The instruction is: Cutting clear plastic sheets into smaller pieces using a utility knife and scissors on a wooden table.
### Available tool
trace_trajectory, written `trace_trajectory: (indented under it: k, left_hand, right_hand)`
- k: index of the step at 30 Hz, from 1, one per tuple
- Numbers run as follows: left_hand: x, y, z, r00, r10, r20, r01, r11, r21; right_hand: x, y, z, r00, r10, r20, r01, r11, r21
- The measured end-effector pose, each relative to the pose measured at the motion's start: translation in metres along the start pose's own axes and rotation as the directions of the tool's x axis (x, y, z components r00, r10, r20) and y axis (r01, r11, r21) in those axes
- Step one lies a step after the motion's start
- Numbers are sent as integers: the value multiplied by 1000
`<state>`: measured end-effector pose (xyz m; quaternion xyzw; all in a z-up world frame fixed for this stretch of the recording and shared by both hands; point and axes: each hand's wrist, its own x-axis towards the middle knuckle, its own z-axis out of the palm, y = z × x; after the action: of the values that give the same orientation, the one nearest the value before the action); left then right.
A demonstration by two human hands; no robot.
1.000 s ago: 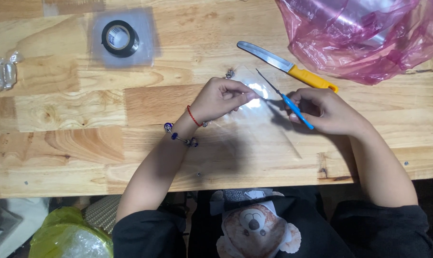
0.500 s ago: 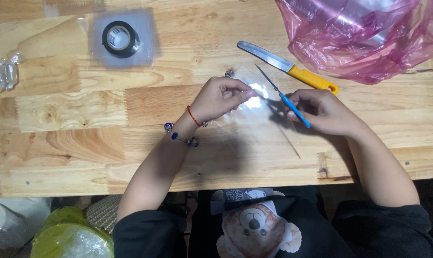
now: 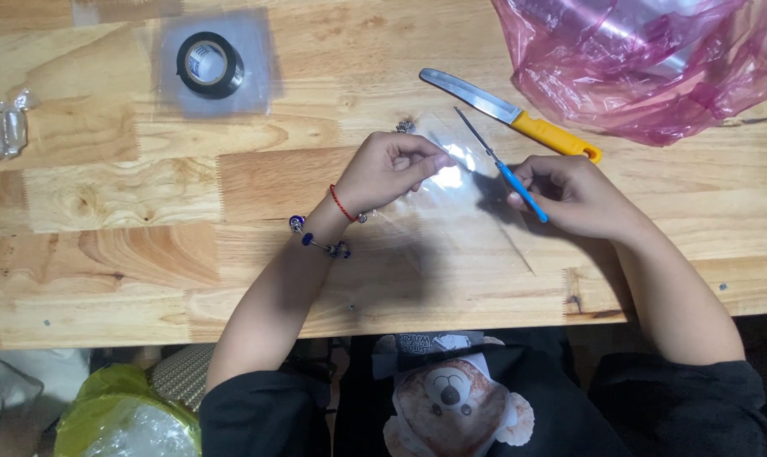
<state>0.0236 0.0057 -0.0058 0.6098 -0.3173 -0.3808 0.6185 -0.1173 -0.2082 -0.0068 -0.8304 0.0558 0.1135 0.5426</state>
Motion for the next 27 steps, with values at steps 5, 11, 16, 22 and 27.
trace_trajectory:
  k: [5, 11, 16, 22, 27]
  left_hand:
    - [0, -5, 0, 1000, -11, -2, 11, 1000, -3]
    - [1, -8, 0, 1000, -1, 4, 1, 1000, 9]
    - [0, -9, 0, 1000, -5, 4, 5, 1000, 13]
    - [3, -20, -2, 999, -16, -39, 16, 1000, 0]
    - [3, -12, 1, 973, -104, -205, 99, 995, -32]
  right_hand:
    - [0, 1, 1, 1000, 14, -11, -14, 1000, 12]
    - [-1, 19, 0, 998, 24, -61, -17, 994, 109]
    - [-1, 7, -3, 984, 22, -176, 32, 954, 297]
    - [5, 17, 0, 990, -41, -138, 113, 820, 561]
    - [0, -1, -8, 974, 153, -167, -103, 956, 273]
